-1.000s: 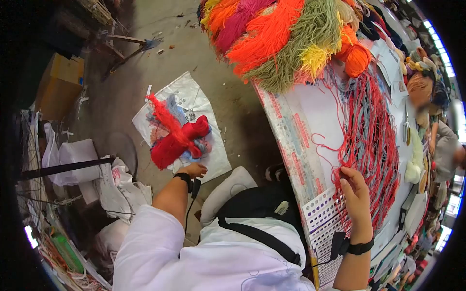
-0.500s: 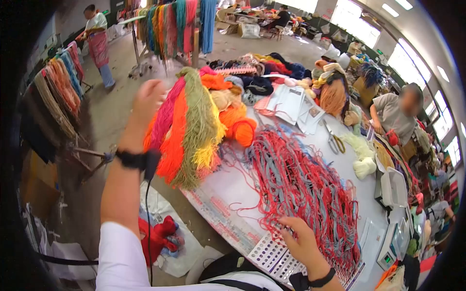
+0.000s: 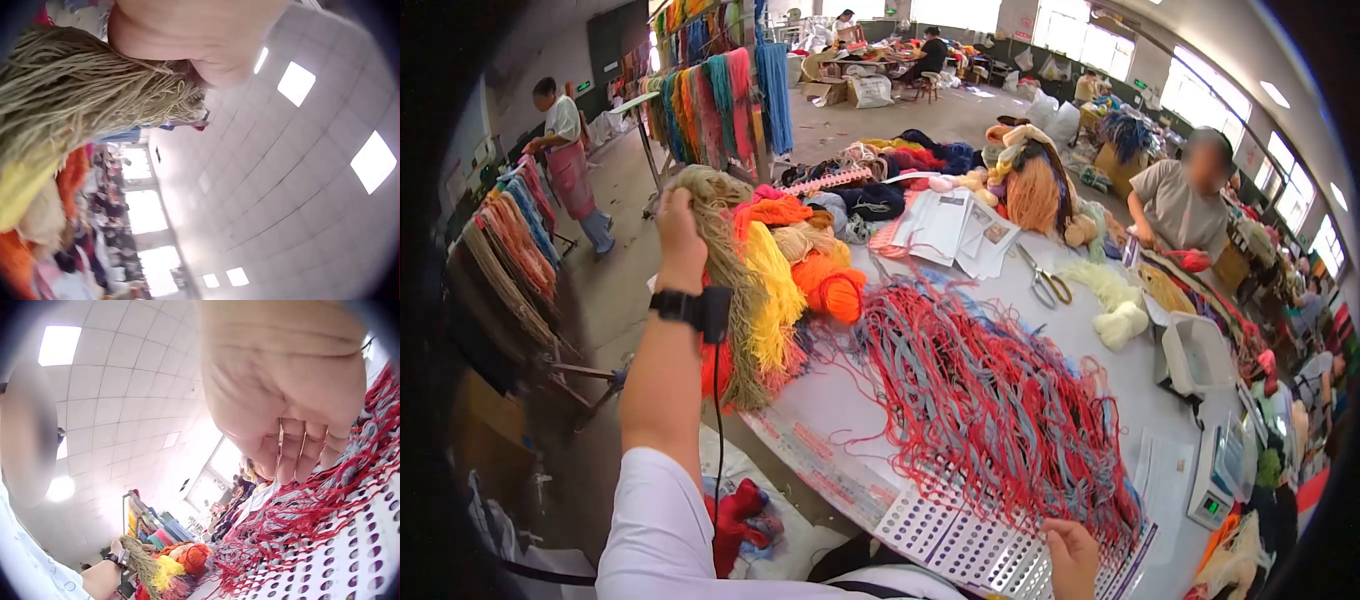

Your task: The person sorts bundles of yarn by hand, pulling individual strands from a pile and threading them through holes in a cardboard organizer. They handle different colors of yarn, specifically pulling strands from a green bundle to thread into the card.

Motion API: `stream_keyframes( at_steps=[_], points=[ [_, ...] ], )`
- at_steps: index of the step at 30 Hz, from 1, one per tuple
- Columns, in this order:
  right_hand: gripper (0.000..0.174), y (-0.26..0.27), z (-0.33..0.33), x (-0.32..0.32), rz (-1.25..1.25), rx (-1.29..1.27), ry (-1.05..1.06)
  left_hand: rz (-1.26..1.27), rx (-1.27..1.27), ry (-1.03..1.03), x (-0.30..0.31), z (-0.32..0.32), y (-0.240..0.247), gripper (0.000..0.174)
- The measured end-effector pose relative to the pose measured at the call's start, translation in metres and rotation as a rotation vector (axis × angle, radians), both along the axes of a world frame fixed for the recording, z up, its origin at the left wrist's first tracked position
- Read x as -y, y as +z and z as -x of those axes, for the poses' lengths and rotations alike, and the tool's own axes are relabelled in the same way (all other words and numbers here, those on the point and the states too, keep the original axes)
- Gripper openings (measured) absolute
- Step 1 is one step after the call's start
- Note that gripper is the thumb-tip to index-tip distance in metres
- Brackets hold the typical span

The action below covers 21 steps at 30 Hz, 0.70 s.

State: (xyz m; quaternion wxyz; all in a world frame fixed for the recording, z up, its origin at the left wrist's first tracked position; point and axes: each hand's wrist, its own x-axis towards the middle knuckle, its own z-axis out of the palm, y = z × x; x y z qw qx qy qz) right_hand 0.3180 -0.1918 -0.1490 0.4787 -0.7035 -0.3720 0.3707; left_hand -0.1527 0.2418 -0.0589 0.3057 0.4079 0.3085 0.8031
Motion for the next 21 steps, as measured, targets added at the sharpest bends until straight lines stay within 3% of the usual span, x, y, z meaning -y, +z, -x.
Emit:
stream_keyframes(
  at_steps=[1, 4, 7, 8, 9, 12, 13, 15, 18, 20, 21],
  points=[
    [0.018, 0.002, 0.004, -0.006, -0.045, 0.044, 0.068, -0.092, 0.062, -0.208, 0.038, -0.011, 0.016, 0.028],
    [0.024, 0.019, 0.044, -0.043, -0.153, -0.149, 0.203, -0.124, -0.068, -0.482, 0.14, -0.063, 0.033, 0.032],
    [0.051, 0.037, 0.083, -0.071, -0.234, -0.373, 0.525, 0.002, -0.285, -0.74, 0.237, -0.116, 0.012, 0.027],
    [0.053, 0.043, 0.096, -0.076, -0.178, -0.598, 0.505, 0.003, -0.389, -0.786, 0.251, -0.13, -0.013, 0.025],
    [0.056, 0.046, 0.107, -0.077, -0.131, -0.82, 0.472, -0.054, -0.707, -0.809, 0.274, -0.144, -0.015, 0.026],
    [0.06, 0.034, 0.103, -0.07, -0.145, -1.017, 0.368, -0.074, -1.021, -0.949, 0.321, -0.176, -0.043, 0.02],
    [0.06, 0.031, 0.095, -0.062, -0.138, -1.012, 0.332, -0.052, -1.0, -1.033, 0.332, -0.182, -0.049, 0.018],
    [0.064, 0.026, 0.082, -0.048, -0.234, -0.767, 0.459, -0.029, -0.976, -1.13, 0.339, -0.189, -0.059, 0.017],
    [0.069, 0.022, 0.073, -0.033, -0.299, -0.759, 0.45, -0.062, -0.837, -1.301, 0.328, -0.194, -0.079, 0.013],
    [0.072, 0.019, 0.07, -0.026, -0.315, -0.804, 0.445, 0.338, -0.316, -1.101, 0.331, -0.207, -0.088, 0.015],
    [0.073, 0.016, 0.072, -0.025, -0.362, -0.682, 0.4, 0.338, -0.259, -1.103, 0.333, -0.217, -0.088, 0.029]
  ],
)
